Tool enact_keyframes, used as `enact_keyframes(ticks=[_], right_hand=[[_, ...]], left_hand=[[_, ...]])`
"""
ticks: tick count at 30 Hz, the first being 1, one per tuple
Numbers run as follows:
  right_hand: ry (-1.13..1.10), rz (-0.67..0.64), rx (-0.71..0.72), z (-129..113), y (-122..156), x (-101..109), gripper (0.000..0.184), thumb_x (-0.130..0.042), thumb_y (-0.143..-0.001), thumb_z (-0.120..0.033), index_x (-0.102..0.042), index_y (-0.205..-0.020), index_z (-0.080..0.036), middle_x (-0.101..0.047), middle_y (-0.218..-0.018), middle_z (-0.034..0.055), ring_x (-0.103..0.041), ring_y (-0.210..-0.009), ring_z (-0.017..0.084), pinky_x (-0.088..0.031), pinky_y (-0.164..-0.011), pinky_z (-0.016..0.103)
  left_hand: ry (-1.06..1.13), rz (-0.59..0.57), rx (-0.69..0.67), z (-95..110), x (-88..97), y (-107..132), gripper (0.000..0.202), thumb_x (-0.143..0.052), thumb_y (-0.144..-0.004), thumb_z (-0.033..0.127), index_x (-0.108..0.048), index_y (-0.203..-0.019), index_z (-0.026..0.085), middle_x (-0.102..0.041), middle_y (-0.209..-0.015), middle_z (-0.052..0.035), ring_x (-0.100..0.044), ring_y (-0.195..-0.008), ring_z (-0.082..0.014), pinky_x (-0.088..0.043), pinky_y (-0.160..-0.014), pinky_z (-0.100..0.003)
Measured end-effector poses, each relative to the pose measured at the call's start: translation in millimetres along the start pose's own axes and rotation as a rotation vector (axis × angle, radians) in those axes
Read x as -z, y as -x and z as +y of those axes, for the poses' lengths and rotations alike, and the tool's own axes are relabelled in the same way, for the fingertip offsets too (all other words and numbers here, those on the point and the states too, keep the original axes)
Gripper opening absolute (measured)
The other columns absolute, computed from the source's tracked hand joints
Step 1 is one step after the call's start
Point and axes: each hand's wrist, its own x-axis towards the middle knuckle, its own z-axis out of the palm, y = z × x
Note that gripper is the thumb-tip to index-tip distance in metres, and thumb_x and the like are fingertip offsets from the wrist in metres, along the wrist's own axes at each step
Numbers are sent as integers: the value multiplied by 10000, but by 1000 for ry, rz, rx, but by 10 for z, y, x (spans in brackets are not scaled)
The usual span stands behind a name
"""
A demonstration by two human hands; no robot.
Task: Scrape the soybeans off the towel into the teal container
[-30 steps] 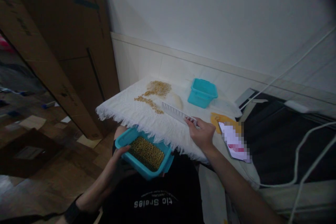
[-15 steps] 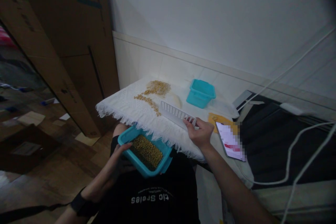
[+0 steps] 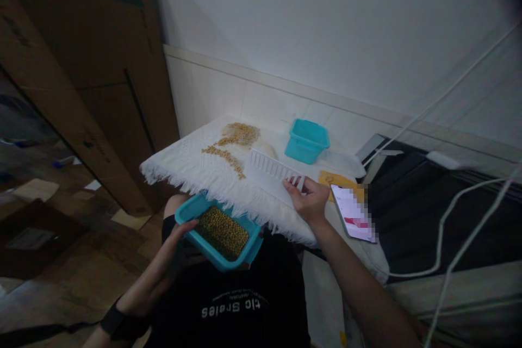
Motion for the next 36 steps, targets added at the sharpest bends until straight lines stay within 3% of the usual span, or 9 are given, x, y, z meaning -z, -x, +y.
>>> enact_keyframes(ticks=[9, 19, 31, 36], right_hand=[[-90, -91, 21, -1, -4, -8, 375, -754, -870, -524, -727, -633, -234, -634, -522, 12, -523, -458, 167, -402, -487, 295], [-63, -34, 23, -10, -2, 12, 390, -763, -857, -526, -720, -599, -237, -657, -523, 18, -548, -455, 166, -411, -479, 280], [-116, -45, 104, 1, 16, -14, 340, -784, -883, -465, -771, -651, -216, -713, -557, 20, -606, -450, 168, -445, -466, 263], [-129, -53, 137, -8, 21, -48, 281, -795, -887, -411, -816, -692, -210, -757, -587, 31, -645, -450, 180, -483, -474, 270]], left_hand=[[-3, -2, -1, 6, -9, 22, 783, -951, -745, 518, -637, -1431, 310, -808, -1380, -175, -832, -1163, -482, -709, -968, -609], [2, 8, 1, 55, -29, 32, 792, -934, -769, 512, -620, -1464, 301, -804, -1364, -197, -833, -1138, -495, -672, -1000, -669], [8, -77, 11, -6, 113, -70, 1009, -935, -808, 596, -481, -1664, 317, -787, -1418, -184, -838, -1109, -456, -679, -924, -569], [12, -72, 3, -3, 112, -80, 989, -928, -812, 604, -500, -1652, 304, -796, -1361, -181, -836, -1099, -455, -690, -893, -557]])
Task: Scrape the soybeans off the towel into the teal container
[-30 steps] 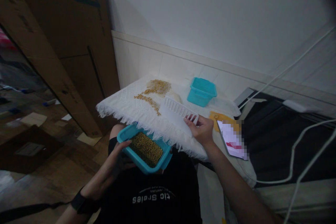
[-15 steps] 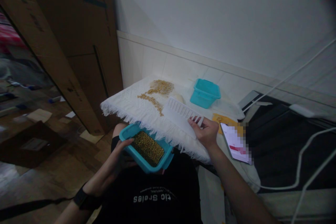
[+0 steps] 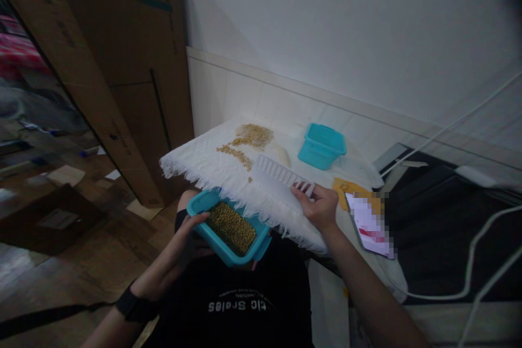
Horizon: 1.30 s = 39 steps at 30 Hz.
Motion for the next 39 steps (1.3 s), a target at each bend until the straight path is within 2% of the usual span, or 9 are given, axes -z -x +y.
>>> enact_keyframes(ticks=[9, 13, 17, 22, 28, 31, 33, 37, 39], right_hand=[[-62, -75, -1, -55, 12, -14, 301, -815, -918, -452, -876, -741, -216, -809, -653, 53, -727, -512, 210, -546, -505, 279], [-153, -141, -69, -74, 6, -29, 337, -860, -898, -548, -905, -782, -235, -852, -732, 72, -794, -597, 251, -630, -575, 313], [-231, -163, -157, -32, -18, -14, 387, -915, -840, -612, -898, -768, -232, -841, -708, 67, -791, -587, 262, -622, -547, 321], [-253, -70, -211, 18, -39, -9, 358, -947, -808, -594, -895, -766, -243, -850, -734, 63, -815, -644, 281, -647, -589, 343], [-280, -170, -225, -46, -11, -92, 299, -939, -804, -553, -916, -797, -255, -864, -760, 58, -815, -649, 277, -660, -605, 349], [-274, -196, -225, -43, -19, -81, 295, -930, -803, -547, -911, -793, -254, -861, -755, 56, -810, -656, 273, -656, -618, 349], [-223, -143, -235, -17, -36, -58, 318, -911, -813, -559, -900, -781, -243, -855, -745, 58, -796, -642, 269, -632, -594, 340], [-68, 63, -263, 41, -64, -35, 379, -861, -837, -592, -891, -794, -217, -848, -732, 65, -778, -628, 264, -582, -561, 320], [-33, 93, -266, 51, -66, -39, 401, -850, -836, -606, -888, -799, -208, -843, -720, 64, -769, -619, 260, -563, -548, 311]], left_hand=[[1, 11, -27, 17, -34, 57, 929, -929, -817, 605, -532, -1602, 307, -731, -1502, -206, -834, -1097, -457, -687, -928, -588], [4, 20, -41, 25, -42, 79, 902, -923, -824, 611, -543, -1590, 323, -709, -1548, -202, -826, -1134, -474, -689, -918, -597], [9, 29, -24, 36, -42, 58, 895, -931, -811, 617, -556, -1564, 309, -723, -1536, -200, -824, -1145, -476, -688, -923, -586], [6, 22, -36, 34, -29, 43, 876, -920, -826, 617, -560, -1558, 298, -748, -1493, -199, -818, -1164, -464, -673, -971, -595], [11, 11, -36, 38, -43, 58, 876, -898, -845, 612, -538, -1575, 290, -761, -1463, -195, -839, -1068, -423, -692, -910, -553], [5, 17, -40, 39, -47, 58, 881, -901, -842, 608, -539, -1579, 290, -756, -1472, -201, -836, -1112, -446, -692, -912, -561], [10, 22, -41, 37, -48, 53, 883, -914, -826, 606, -551, -1565, 287, -751, -1489, -204, -831, -1145, -462, -692, -926, -574], [22, 13, -30, 39, -48, 44, 899, -926, -807, 617, -553, -1558, 294, -765, -1476, -195, -825, -1176, -474, -691, -960, -595], [17, 20, -33, 41, -46, 44, 883, -923, -813, 616, -558, -1552, 299, -778, -1447, -192, -828, -1171, -473, -690, -961, -597]])
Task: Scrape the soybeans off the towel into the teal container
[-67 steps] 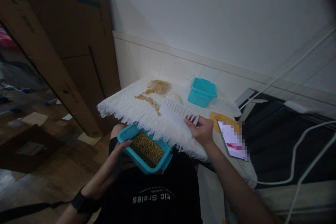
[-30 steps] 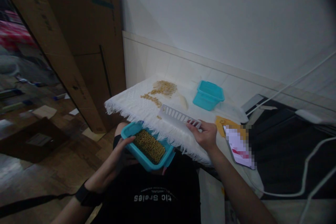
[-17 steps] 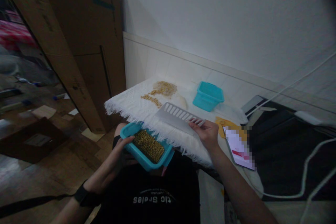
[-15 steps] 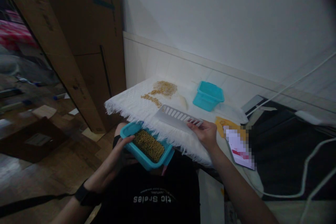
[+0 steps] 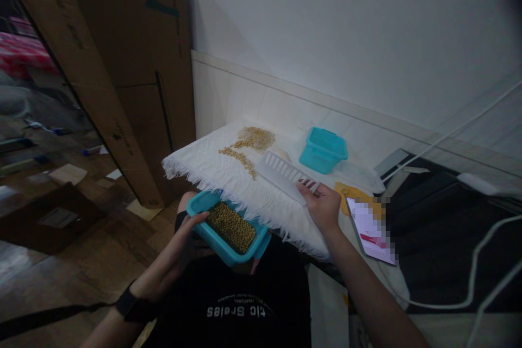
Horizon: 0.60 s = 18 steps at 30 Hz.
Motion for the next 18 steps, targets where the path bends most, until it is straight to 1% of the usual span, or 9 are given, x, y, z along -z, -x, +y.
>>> enact_keyframes(ticks=[4, 9, 14, 18], right_hand=[[30, -31, 20, -13, 11, -12, 419, -830, -854, -605, -857, -732, -206, -794, -634, 45, -694, -538, 220, -489, -495, 285], [43, -69, 37, -19, 12, -18, 461, -821, -866, -628, -837, -704, -197, -699, -533, 12, -606, -489, 185, -440, -478, 270], [26, -80, 16, 9, 13, -18, 454, -823, -870, -630, -844, -731, -199, -725, -583, 27, -635, -529, 203, -459, -504, 283], [14, -100, 13, 7, 19, -9, 457, -830, -863, -634, -846, -722, -199, -722, -585, 29, -638, -530, 202, -465, -508, 284]], left_hand=[[-13, 10, 7, 1, 8, 0, 863, -931, -815, 605, -572, -1533, 289, -801, -1376, -197, -833, -1149, -468, -687, -964, -592], [-3, 10, 9, -1, 5, -3, 917, -937, -802, 617, -554, -1574, 306, -812, -1360, -188, -840, -1132, -466, -677, -981, -609], [11, -4, 11, 6, -2, 8, 921, -933, -813, 599, -550, -1597, 305, -802, -1395, -179, -845, -1123, -457, -676, -986, -606], [-3, -6, 8, 9, -4, 16, 949, -919, -834, 599, -513, -1643, 316, -788, -1430, -186, -846, -1119, -453, -677, -974, -597]])
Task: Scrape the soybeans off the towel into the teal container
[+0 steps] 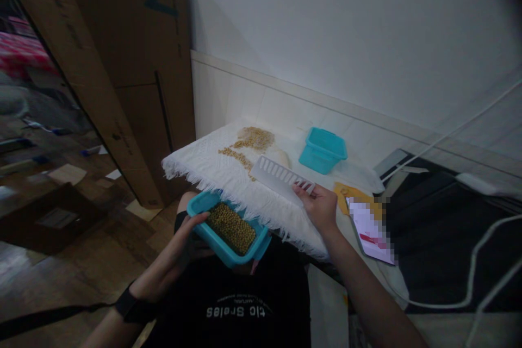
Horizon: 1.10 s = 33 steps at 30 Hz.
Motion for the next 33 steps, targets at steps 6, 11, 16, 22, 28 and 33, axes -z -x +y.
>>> enact_keyframes(ticks=[6, 11, 16, 22, 28, 33], right_hand=[[-5, 9, -3, -56, -2, 20, 457, -848, -843, -630, -842, -698, -198, -674, -522, 10, -581, -475, 180, -433, -460, 272], [-34, -18, 2, -72, 1, 9, 442, -862, -829, -625, -823, -666, -216, -668, -510, -2, -578, -461, 175, -437, -450, 268], [-82, -92, -14, -48, 5, -37, 413, -860, -842, -638, -880, -790, -229, -824, -689, 36, -765, -606, 245, -601, -565, 312], [-156, -190, 31, -13, 7, -64, 264, -871, -873, -529, -917, -880, -269, -894, -861, 48, -863, -757, 284, -711, -727, 370], [-152, -243, 60, -49, 40, -57, 251, -885, -876, -537, -923, -865, -288, -901, -899, 45, -879, -786, 295, -739, -779, 396], [-130, -243, 99, -93, 53, -38, 241, -874, -898, -520, -932, -875, -288, -900, -905, 52, -888, -794, 305, -742, -777, 392]], left_hand=[[10, -6, 10, 5, 4, 2, 947, -937, -818, 604, -526, -1619, 310, -816, -1366, -190, -848, -1118, -459, -675, -978, -601], [19, -12, 3, 19, -5, 15, 926, -942, -816, 594, -545, -1604, 313, -792, -1437, -194, -834, -1171, -475, -679, -999, -610], [7, 1, -1, 9, 10, 11, 922, -942, -812, 603, -560, -1592, 292, -803, -1395, -204, -831, -1153, -473, -676, -989, -612], [0, -1, 3, 3, 25, -5, 924, -912, -831, 622, -536, -1613, 307, -788, -1412, -185, -847, -1050, -436, -690, -903, -562], [10, 13, -17, 19, -9, 19, 922, -911, -828, 608, -533, -1605, 283, -787, -1381, -194, -836, -1021, -414, -677, -872, -531], [11, 59, -24, 19, -63, 21, 870, -904, -808, 592, -557, -1539, 272, -769, -1398, -208, -821, -1082, -450, -676, -852, -538]])
